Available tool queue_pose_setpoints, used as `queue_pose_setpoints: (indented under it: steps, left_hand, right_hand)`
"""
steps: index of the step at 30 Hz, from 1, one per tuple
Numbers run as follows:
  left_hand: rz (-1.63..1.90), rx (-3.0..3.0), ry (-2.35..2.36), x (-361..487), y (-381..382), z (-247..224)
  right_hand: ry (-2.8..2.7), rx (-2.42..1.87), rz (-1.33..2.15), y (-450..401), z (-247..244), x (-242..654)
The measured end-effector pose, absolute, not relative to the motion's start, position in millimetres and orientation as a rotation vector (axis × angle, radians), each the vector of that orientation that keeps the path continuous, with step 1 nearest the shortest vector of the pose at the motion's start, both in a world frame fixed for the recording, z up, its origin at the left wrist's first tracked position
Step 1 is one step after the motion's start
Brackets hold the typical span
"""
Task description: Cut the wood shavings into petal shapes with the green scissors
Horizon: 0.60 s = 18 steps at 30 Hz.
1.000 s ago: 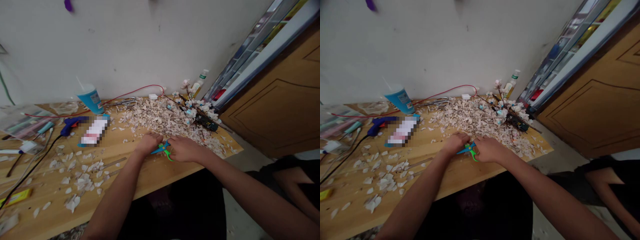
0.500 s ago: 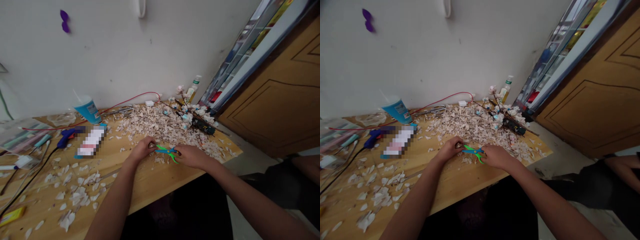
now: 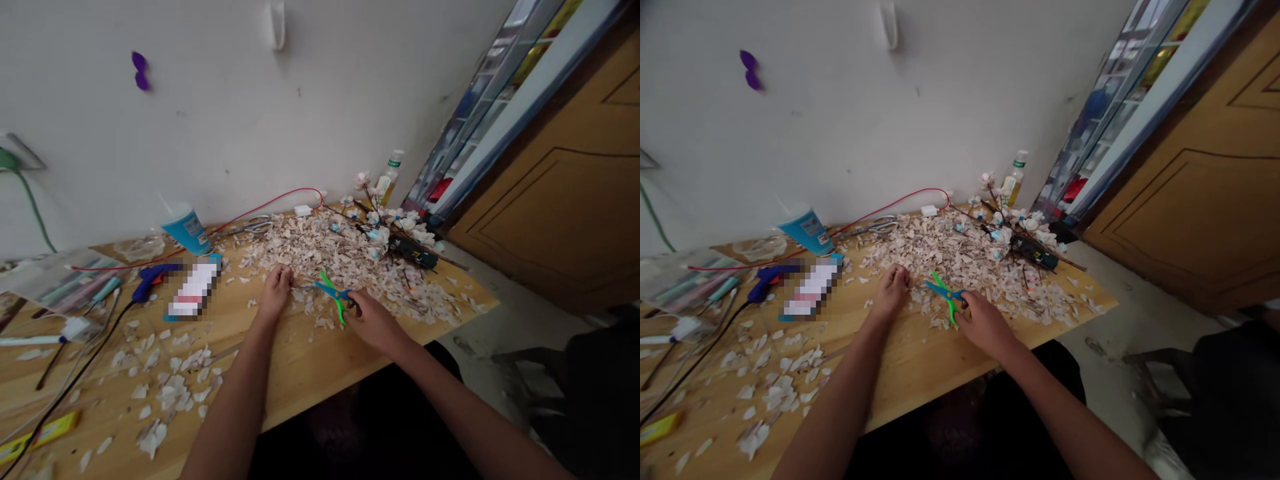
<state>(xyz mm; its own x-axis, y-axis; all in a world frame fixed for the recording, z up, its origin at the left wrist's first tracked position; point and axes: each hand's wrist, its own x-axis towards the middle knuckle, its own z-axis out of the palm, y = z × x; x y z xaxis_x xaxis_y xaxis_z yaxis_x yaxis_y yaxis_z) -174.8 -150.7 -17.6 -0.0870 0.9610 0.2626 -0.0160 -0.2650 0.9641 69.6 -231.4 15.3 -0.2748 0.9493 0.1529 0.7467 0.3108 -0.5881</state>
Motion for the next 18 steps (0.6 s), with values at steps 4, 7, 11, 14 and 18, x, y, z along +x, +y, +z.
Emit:
queue_pose_setpoints:
  steps: [4,7,11,14,18]
  left_hand:
    - [1.576,0.867,0.761,-176.4,-150.7,-9.2]
    - [1.528,0.598,0.512,-174.0,-155.1,-2.4]
    - [1.524,0.476,0.439,-167.9,-159.2,-1.1]
    - [1.509,0.507,0.469,-164.5,-158.3,-4.3]
    - [1.486,0.533,0.476,-164.6,-154.4,-6.8]
  right_hand:
    - [-2.106,-1.341,0.453,-237.5,-0.2,56.1]
    - [-1.952,-1.16,0.658,-232.4,-4.7,35.1]
    - [-1.555,-1.016,0.892,-208.7,-12.0,-5.1]
    - [-1.406,-1.061,0.912,-190.2,-19.5,-29.8]
    - [-1.383,-1.161,0.93,-176.8,-27.1,-38.9]
